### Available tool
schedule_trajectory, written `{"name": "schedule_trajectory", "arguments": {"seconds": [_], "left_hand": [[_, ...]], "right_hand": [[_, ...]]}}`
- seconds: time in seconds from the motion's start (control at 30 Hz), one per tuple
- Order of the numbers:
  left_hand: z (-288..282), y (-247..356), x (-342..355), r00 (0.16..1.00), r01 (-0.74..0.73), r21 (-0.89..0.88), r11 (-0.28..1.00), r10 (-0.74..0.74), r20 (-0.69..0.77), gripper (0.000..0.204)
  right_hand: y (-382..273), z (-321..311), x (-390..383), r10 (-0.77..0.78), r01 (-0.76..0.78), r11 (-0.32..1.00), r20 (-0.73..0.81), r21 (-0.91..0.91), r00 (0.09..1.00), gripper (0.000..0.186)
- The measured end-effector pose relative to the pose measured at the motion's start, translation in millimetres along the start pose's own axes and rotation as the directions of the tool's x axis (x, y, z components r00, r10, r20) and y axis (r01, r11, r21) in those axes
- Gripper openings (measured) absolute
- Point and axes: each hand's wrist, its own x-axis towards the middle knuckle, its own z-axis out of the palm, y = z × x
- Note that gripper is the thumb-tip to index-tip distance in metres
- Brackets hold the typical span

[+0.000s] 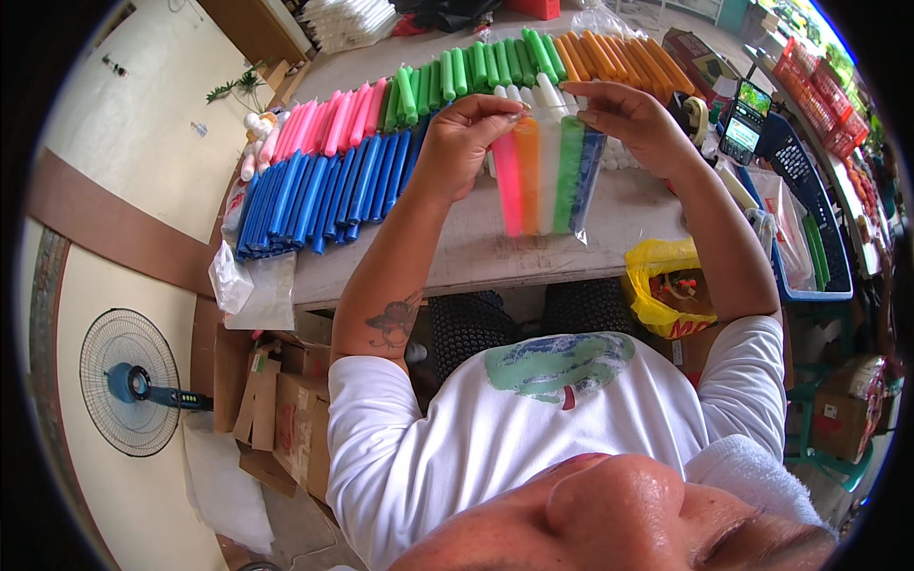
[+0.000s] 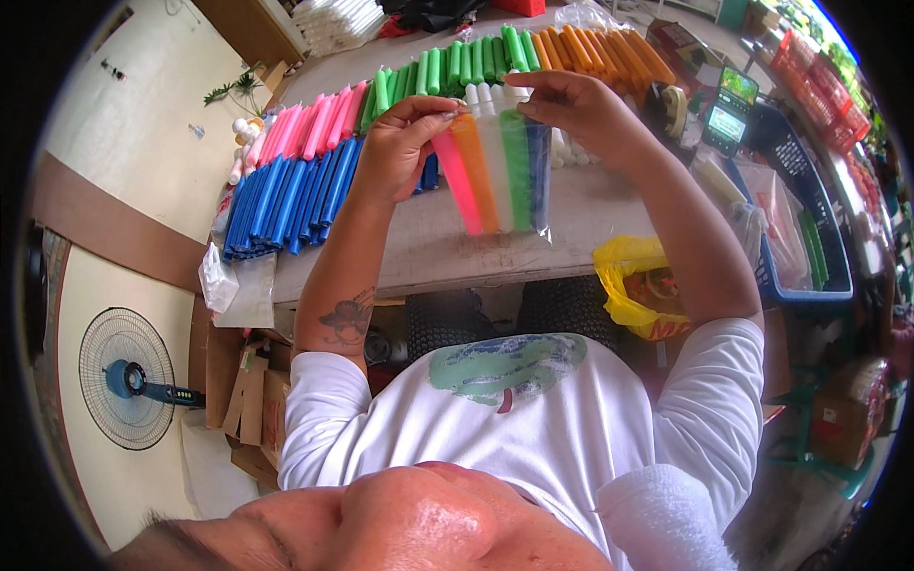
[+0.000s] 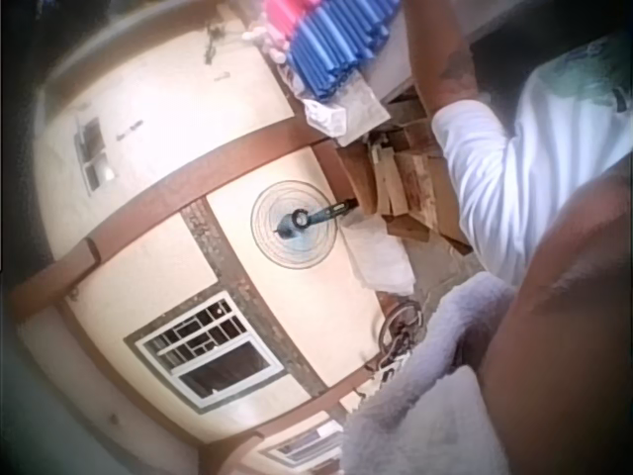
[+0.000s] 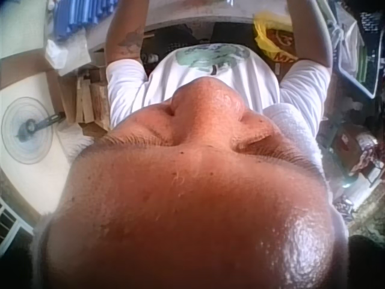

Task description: The person arranges colorful plastic items on a table, then uses a utility knife to cut a piece of tape from a roll. They apply the tape to seal a plastic bag containing the items.

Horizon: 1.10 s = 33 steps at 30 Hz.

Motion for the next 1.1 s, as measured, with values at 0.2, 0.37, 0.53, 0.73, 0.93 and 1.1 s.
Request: {"name": "schedule_trajectory", "arguments": {"seconds": [0.2, 0.37, 0.53, 0.73, 0.93, 1.1], "left_hand": [[0, -1, -1, 1.0, 0.019, 0.003, 1.0, -0.019, 0.003, 0.014], [7, 3, -3, 1.0, 0.014, -0.046, 0.999, -0.014, -0.007, 0.022], [4, 5, -2, 0.961, -0.173, 0.062, 0.983, 0.155, 0.228, 0.056], [23, 25, 4, 0.975, -0.186, 0.69, 0.7, 0.047, 0.216, 0.052], [26, 22, 11, 0.979, -0.189, 0.717, 0.672, 0.069, 0.193, 0.045], [37, 26, 12, 0.905, -0.416, 0.813, 0.408, 0.271, 0.327, 0.044]], "right_hand": [[6, -3, 5, 0.083, -0.091, 0.976, 0.046, 0.198, 0.995, 0.026], [3, 2, 1, 0.062, -0.059, 0.998, -0.073, 0.036, 0.995, 0.022], [5, 3, -1, 0.01, -0.006, 0.997, -0.055, 0.082, 0.998, 0.02], [7, 5, -2, -0.057, 0.063, 0.995, -0.079, 0.082, 0.995, 0.019], [5, 1, -2, -0.053, 0.055, 0.998, -0.073, 0.028, 0.996, 0.019], [-1, 3, -2, -0.072, 0.072, 0.997, -0.061, -0.003, 0.996, 0.017]]}}
